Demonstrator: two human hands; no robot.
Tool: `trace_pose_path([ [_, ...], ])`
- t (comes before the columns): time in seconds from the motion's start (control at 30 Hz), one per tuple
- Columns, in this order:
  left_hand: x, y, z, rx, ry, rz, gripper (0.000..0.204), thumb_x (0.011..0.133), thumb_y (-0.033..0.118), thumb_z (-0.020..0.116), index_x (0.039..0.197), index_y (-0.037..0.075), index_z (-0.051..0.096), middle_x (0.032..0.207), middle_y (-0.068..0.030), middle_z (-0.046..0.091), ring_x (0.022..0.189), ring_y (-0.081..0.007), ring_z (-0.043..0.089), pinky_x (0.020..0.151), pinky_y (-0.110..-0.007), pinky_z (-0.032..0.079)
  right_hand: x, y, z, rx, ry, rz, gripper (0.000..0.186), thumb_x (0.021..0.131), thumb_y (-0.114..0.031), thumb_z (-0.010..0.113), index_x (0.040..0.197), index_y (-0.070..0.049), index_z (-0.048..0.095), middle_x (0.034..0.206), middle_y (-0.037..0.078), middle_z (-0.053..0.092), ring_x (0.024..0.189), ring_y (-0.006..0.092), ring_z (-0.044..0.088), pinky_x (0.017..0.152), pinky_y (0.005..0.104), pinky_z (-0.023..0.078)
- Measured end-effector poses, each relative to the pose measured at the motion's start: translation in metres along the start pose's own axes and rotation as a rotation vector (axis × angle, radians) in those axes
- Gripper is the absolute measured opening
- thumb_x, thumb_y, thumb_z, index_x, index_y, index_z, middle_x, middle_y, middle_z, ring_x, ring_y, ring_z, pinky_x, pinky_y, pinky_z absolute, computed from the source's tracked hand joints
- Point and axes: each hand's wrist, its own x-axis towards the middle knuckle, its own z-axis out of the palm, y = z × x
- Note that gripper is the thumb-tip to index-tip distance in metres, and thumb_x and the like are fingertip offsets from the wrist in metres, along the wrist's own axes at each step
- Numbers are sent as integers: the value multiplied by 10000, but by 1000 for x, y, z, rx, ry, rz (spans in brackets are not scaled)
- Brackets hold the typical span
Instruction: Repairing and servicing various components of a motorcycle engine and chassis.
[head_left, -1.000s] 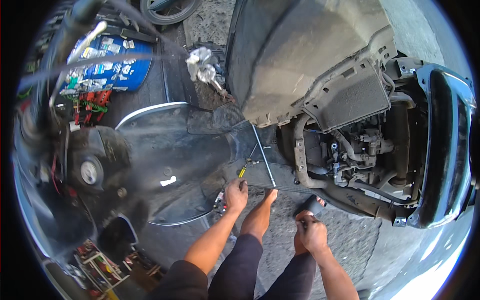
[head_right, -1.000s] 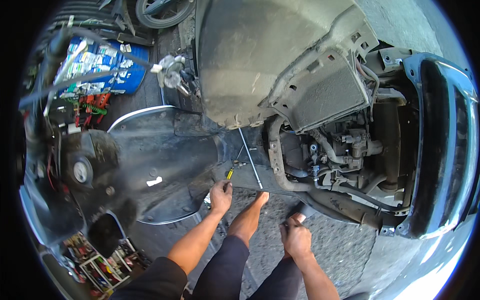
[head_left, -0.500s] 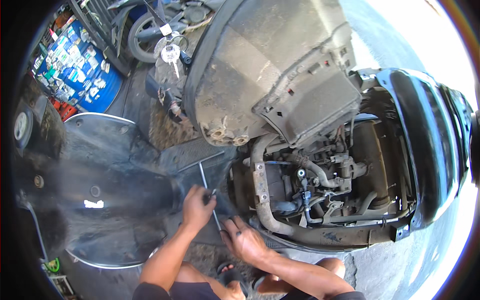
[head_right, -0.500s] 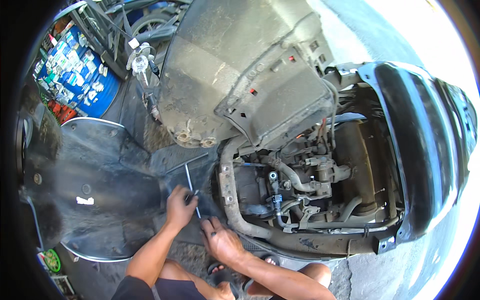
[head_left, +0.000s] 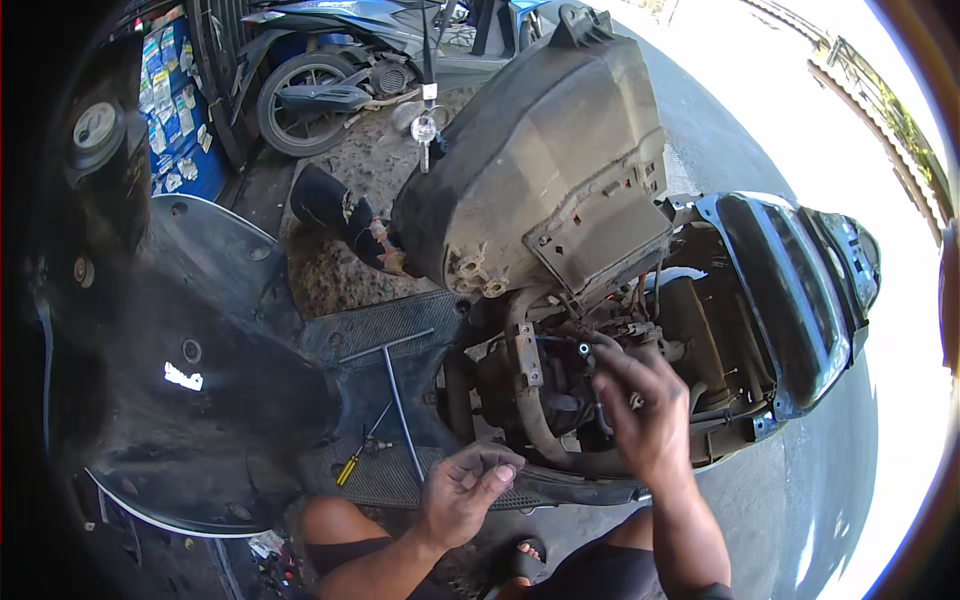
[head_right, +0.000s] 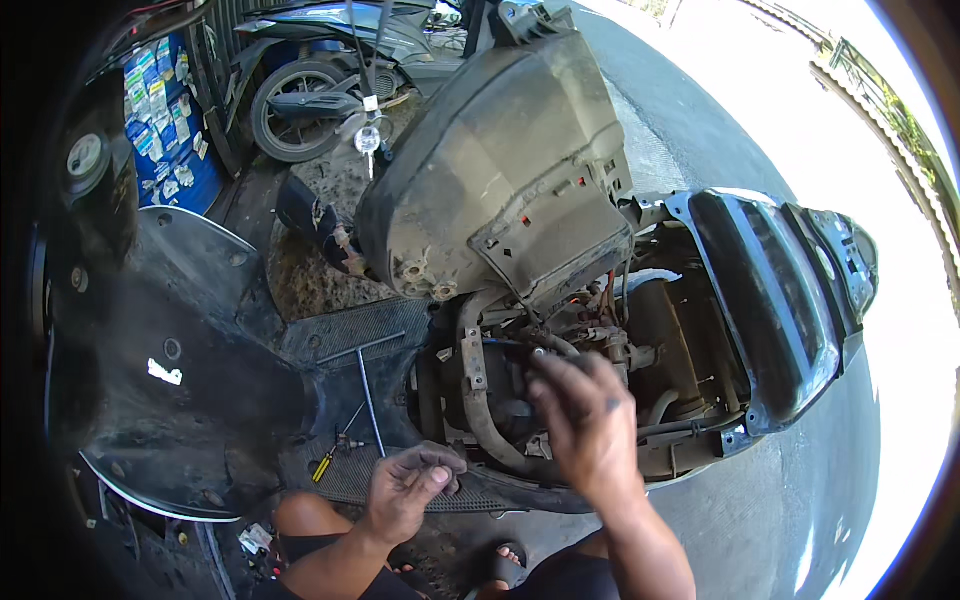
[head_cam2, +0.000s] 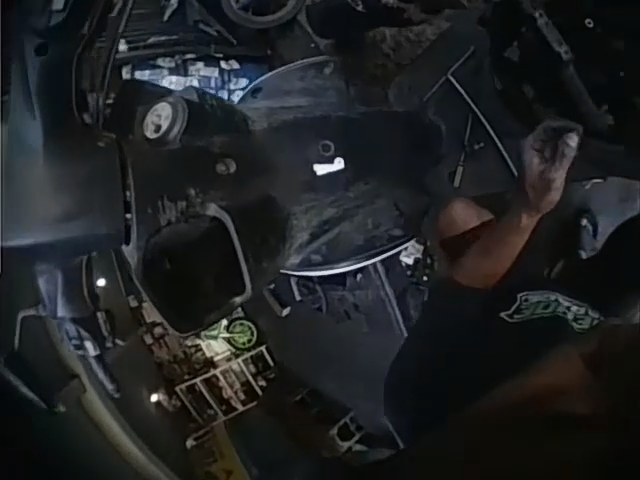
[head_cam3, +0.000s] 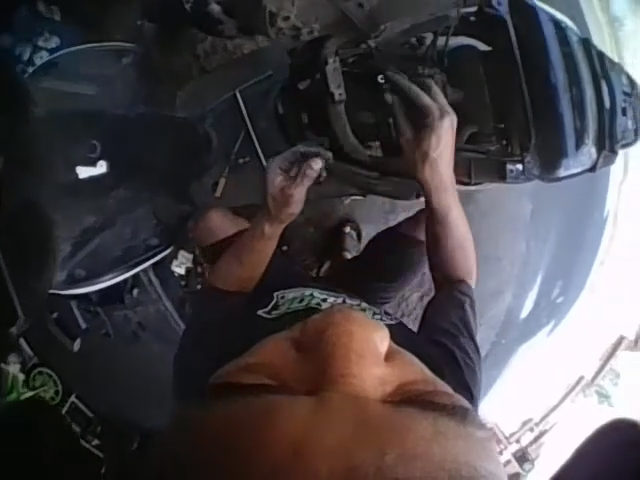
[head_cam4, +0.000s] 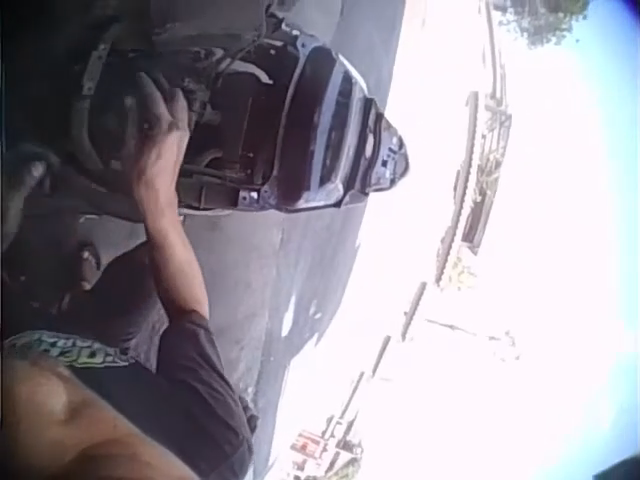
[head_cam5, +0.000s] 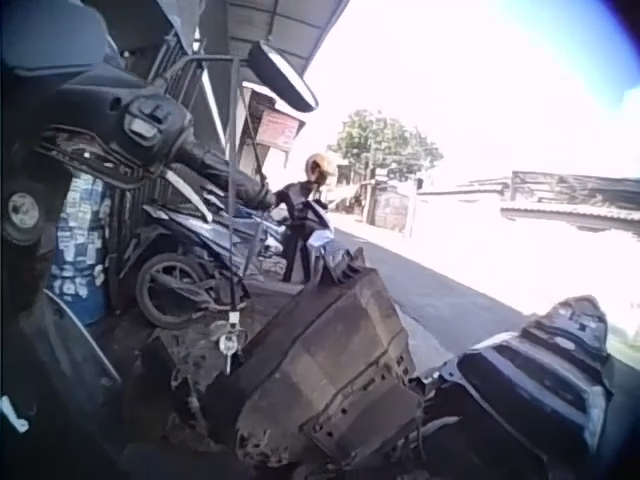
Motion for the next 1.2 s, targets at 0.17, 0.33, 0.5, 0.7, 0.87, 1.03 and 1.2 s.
trace_pose_path([
  [0.17, 10, -40, -28, 254, 102, 40, 230, 993, 219, 662, 975, -8, 697, 810, 9, 639, 746, -57, 542, 661, -233, 434, 42, 43, 7, -17, -246, 134, 267, 871, -71, 690, 1126, 5, 709, 949, 227, 703, 902, 398, 689, 778, 411, 536],
  [0.33, 21, -33, -54, 193, 252, 22, 241, 986, 229, 671, 942, -6, 700, 718, 23, 605, 674, -46, 511, 615, -228, 418, 42, 45, 23, -154, -212, 104, 164, 862, -132, 709, 921, 14, 661, 898, 206, 716, 878, 410, 689, 758, 438, 544],
  [0.5, 27, -21, -74, 207, 351, 116, 211, 995, 201, 654, 937, 2, 694, 773, -3, 651, 658, -59, 551, 606, -223, 439, 45, 47, 37, -347, -198, 76, 233, 859, -228, 728, 868, -3, 666, 819, 203, 698, 821, 432, 675, 723, 483, 536],
  [0.7, 38, -4, -109, 45, 483, 172, 180, 975, 179, 658, 920, 10, 687, 817, -48, 676, 687, -99, 582, 632, -248, 470, 47, 33, 36, -534, -196, -5, 279, 854, -294, 737, 824, -19, 704, 783, 220, 687, 795, 437, 672, 707, 507, 531],
  [0.87, 42, 3, -128, -34, 588, 197, 184, 983, 171, 648, 930, 0, 694, 789, -25, 669, 651, -76, 559, 608, -235, 448, 54, 28, 26, -357, -368, 146, 241, 849, -216, 710, 966, -7, 741, 829, 239, 696, 829, 427, 685, 713, 472, 538],
  [1.03, 44, 5, -136, -57, 619, 205, 172, 955, 212, 698, 920, 43, 693, 810, -28, 675, 661, -90, 585, 603, -242, 461, 49, 25, 29, -485, -304, 78, 255, 856, -171, 680, 1079, -64, 743, 874, 203, 726, 841, 407, 697, 745, 468, 552],
  [1.2, 41, 5, -143, -47, 613, 208, 170, 951, 210, 704, 917, 44, 692, 807, -26, 676, 661, -88, 584, 603, -244, 460, 48, 36, 33, -763, -333, -72, 218, 874, -149, 657, 1056, -57, 735, 899, 205, 721, 872, 402, 687, 746, 482, 541],
])
